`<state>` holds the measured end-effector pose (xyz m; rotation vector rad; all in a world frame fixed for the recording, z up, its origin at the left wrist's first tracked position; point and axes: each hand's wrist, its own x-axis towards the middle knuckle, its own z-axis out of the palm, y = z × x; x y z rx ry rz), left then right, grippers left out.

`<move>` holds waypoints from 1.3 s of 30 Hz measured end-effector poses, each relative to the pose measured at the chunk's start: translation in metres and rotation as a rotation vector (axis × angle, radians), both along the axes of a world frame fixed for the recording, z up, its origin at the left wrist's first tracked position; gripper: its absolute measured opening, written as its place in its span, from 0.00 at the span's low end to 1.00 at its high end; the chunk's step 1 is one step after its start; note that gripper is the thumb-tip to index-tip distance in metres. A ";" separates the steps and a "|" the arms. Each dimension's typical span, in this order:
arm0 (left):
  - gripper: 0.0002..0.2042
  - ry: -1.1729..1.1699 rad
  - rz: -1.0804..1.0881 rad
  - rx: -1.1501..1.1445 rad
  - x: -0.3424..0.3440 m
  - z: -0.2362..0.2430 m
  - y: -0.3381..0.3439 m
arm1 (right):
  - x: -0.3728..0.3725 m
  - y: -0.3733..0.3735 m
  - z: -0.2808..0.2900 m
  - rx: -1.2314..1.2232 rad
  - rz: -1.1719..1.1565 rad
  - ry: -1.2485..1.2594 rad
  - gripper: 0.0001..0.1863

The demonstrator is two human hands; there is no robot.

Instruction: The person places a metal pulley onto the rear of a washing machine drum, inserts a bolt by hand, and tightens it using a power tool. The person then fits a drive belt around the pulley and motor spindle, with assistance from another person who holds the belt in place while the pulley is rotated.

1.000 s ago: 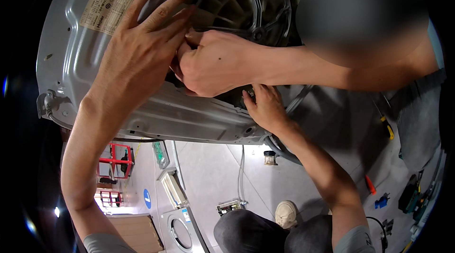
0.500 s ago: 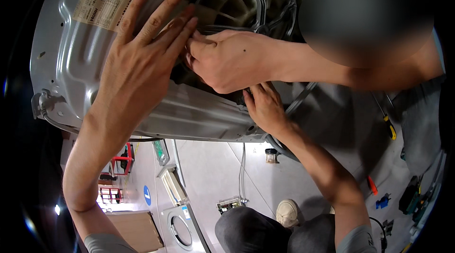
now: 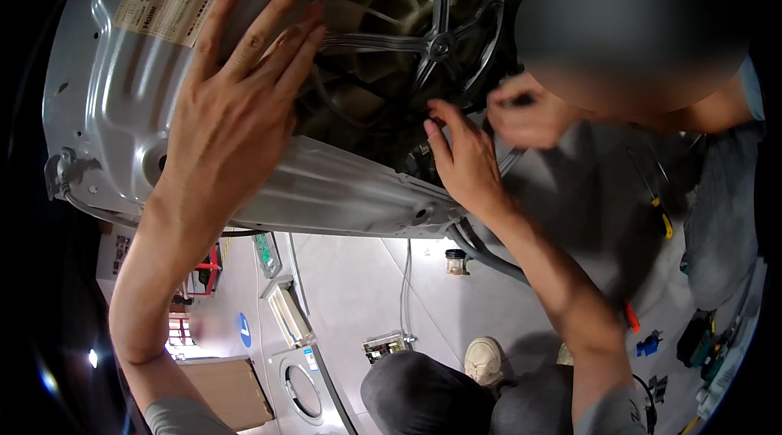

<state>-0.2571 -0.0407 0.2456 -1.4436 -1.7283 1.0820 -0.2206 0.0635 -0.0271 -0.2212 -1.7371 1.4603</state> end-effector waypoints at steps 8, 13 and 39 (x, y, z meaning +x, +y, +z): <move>0.32 0.022 -0.002 -0.010 -0.003 -0.002 -0.006 | -0.037 0.065 0.062 0.221 -0.472 0.225 0.22; 0.30 -0.011 0.020 0.003 0.002 0.000 -0.005 | -0.045 0.102 0.109 0.298 -0.426 0.171 0.11; 0.43 -0.123 0.193 0.152 0.027 -0.050 -0.031 | -0.031 0.085 0.117 0.527 -0.386 0.208 0.13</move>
